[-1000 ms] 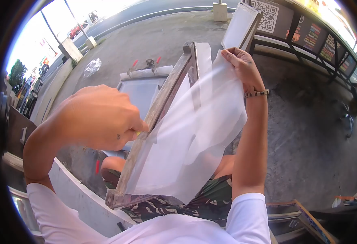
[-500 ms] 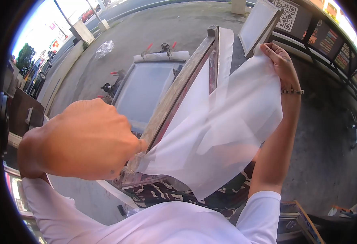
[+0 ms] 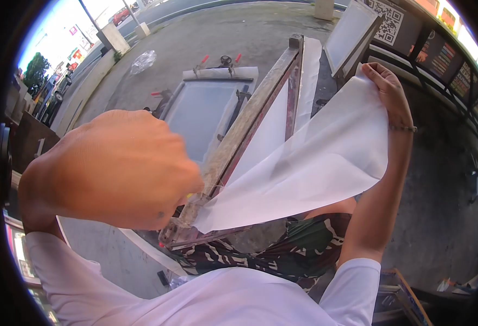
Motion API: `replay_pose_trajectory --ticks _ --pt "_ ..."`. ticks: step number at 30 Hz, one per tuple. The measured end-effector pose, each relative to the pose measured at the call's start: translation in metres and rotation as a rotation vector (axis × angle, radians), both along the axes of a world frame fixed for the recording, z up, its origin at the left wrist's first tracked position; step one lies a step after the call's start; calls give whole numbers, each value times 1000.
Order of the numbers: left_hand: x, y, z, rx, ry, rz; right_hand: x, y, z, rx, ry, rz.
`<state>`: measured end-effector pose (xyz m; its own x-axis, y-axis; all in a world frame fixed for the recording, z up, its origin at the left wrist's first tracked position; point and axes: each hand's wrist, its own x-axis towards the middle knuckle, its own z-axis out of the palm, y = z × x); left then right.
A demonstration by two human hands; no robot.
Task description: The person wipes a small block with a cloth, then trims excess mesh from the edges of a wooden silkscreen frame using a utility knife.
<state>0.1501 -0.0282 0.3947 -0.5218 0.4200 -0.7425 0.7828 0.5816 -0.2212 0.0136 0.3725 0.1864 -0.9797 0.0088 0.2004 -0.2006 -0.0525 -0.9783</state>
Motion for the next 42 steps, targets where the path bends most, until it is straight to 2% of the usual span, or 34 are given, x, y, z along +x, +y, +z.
replay_pose_trajectory --ticks 7,10,14,21,23,25,27,28,29,31,32,34,35,36,37,39,40,41,42 --pt "3 8 1 -55 -11 -5 -2 2 -3 7 -3 -3" --pt "2 26 -2 -162 -3 7 -3 4 -4 13 5 1" --pt "4 45 10 -375 -133 -69 4 0 3 51 -28 -13" --pt "-21 1 13 229 -19 140 16 9 -5 -19 -84 -6" --pt "-33 -15 5 438 13 207 23 8 -12 -154 -53 -104" --pt "-43 -26 -10 680 35 248 44 18 -20 -167 -18 -225" --pt "-57 -39 -31 851 91 224 54 38 -53 -34 5 -431" --pt "-63 -42 -44 932 119 187 63 49 -72 -68 -46 -385" --pt "-66 -41 -56 977 162 269 75 58 -91 -101 -96 -347" --pt "-73 -43 -87 1115 210 403 112 52 -123 14 -203 -371" --pt "-81 -44 -105 1213 208 444 138 47 -141 106 -142 -239" --pt "-113 -51 -146 1328 317 340 189 35 -182 43 -334 -63" --pt "-140 -61 -175 1435 209 445 215 30 -211 10 -429 11" --pt "-149 -55 -196 1545 276 609 244 21 -226 -99 -522 63" --pt "-170 -57 -207 1478 214 651 271 16 -272 -201 -564 -4" --pt "-225 -68 -251 1531 88 740 326 -13 -334 -362 -734 -67" --pt "-252 -72 -277 1567 114 726 354 -28 -363 -445 -815 -110" --pt "-278 -78 -306 1599 143 720 377 -49 -352 -497 -1029 -105" --pt "-311 -90 -336 1600 32 711 401 -63 -400 -554 -1076 -13"
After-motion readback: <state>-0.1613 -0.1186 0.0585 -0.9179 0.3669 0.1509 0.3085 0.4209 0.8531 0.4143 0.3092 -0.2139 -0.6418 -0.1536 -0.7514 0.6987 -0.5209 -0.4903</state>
